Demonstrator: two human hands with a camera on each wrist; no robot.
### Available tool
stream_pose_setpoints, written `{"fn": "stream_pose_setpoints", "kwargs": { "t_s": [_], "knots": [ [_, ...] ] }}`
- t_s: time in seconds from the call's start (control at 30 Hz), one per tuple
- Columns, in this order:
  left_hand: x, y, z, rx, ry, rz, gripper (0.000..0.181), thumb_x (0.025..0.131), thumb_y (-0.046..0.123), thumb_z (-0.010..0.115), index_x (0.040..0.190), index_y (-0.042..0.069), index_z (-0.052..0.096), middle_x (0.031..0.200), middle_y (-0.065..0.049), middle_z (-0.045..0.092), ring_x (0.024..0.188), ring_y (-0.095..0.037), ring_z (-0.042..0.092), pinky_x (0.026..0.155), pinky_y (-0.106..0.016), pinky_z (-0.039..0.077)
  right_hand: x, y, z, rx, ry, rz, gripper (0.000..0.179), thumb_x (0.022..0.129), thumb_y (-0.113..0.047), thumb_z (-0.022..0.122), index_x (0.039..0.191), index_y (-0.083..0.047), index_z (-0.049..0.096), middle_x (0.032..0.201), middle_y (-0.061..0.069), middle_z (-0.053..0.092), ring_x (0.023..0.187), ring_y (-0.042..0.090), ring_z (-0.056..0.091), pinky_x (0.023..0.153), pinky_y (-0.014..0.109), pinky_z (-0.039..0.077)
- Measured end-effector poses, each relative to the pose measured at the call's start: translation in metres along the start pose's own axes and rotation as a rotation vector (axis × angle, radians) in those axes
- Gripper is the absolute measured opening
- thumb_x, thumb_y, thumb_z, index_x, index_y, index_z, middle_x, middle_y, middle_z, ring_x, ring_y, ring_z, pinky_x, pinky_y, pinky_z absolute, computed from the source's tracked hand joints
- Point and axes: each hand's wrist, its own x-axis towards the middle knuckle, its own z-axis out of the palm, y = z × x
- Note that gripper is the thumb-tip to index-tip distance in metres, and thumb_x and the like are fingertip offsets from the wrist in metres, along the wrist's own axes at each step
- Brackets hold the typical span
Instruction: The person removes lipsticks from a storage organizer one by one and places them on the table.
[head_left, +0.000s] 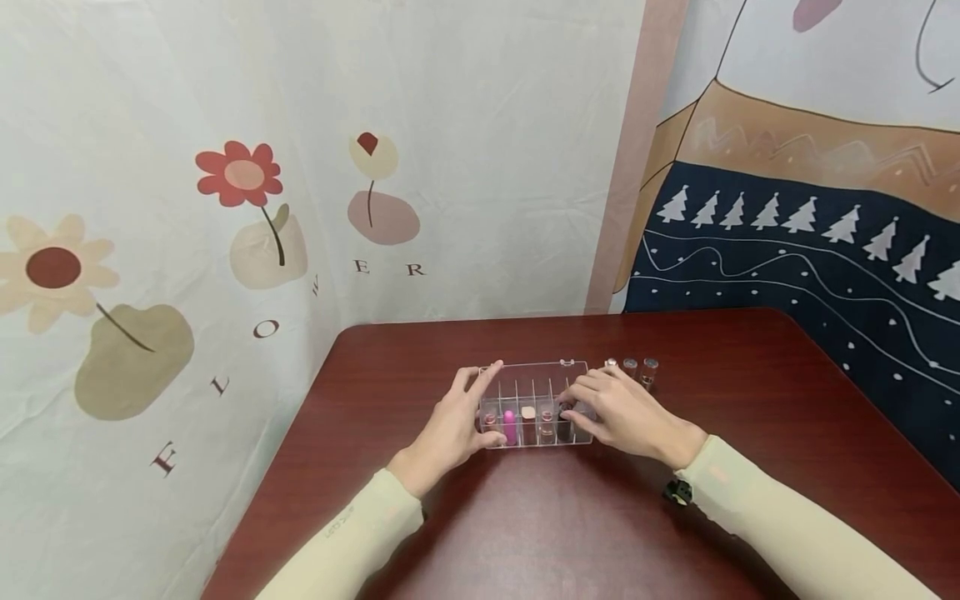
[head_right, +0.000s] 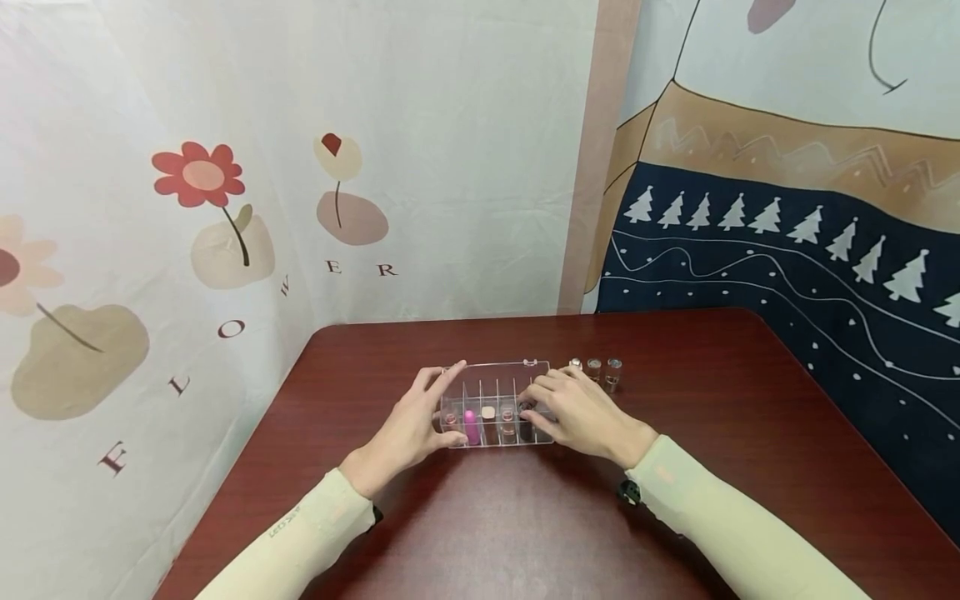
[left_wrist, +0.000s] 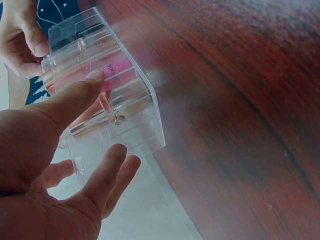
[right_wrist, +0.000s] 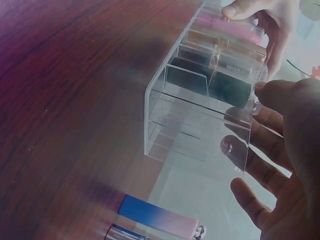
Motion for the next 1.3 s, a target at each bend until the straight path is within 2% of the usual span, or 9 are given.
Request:
{"fn": "stream_pose_setpoints", "kwargs": {
  "t_s": [0.37,0.8,1.3],
  "knots": [
    [-0.001,0.0,-0.001,-0.022,0.004,0.005,0.12,0.083,0.017,0.108,0.182,0.02,0.04,0.165,-0.022,0.053,0.073,-0.007,0.058,0.077,-0.034,0.061,0.002,0.001,-0.005,0.004,0.037,-0.034,0.018,0.102,-0.028,0.092,0.117,-0.018,0.088,0.106,-0.007,0.085,0.097,0.012,0.073,0.098,0.041,0.055],
    [-0.002,-0.002,0.002,-0.011,-0.006,-0.007,0.12,0.084,0.018,0.107,0.183,0.022,0.038,0.167,-0.021,0.052,0.078,-0.009,0.063,0.077,-0.035,0.061,0.002,-0.001,-0.01,0.02,0.067,-0.016,0.023,0.101,-0.026,0.093,0.121,-0.016,0.088,0.111,-0.004,0.086,0.108,0.017,0.079,0.108,0.048,0.06],
    [0.0,-0.001,0.001,-0.019,0.007,0.004,0.12,0.083,0.018,0.108,0.182,0.021,0.04,0.165,-0.021,0.053,0.075,-0.008,0.059,0.081,-0.04,0.063,0.005,0.001,-0.017,0.03,0.148,-0.06,0.028,0.098,-0.019,0.094,0.124,-0.012,0.087,0.113,-0.001,0.085,0.113,0.021,0.08,0.105,0.049,0.063]
  ]
}}
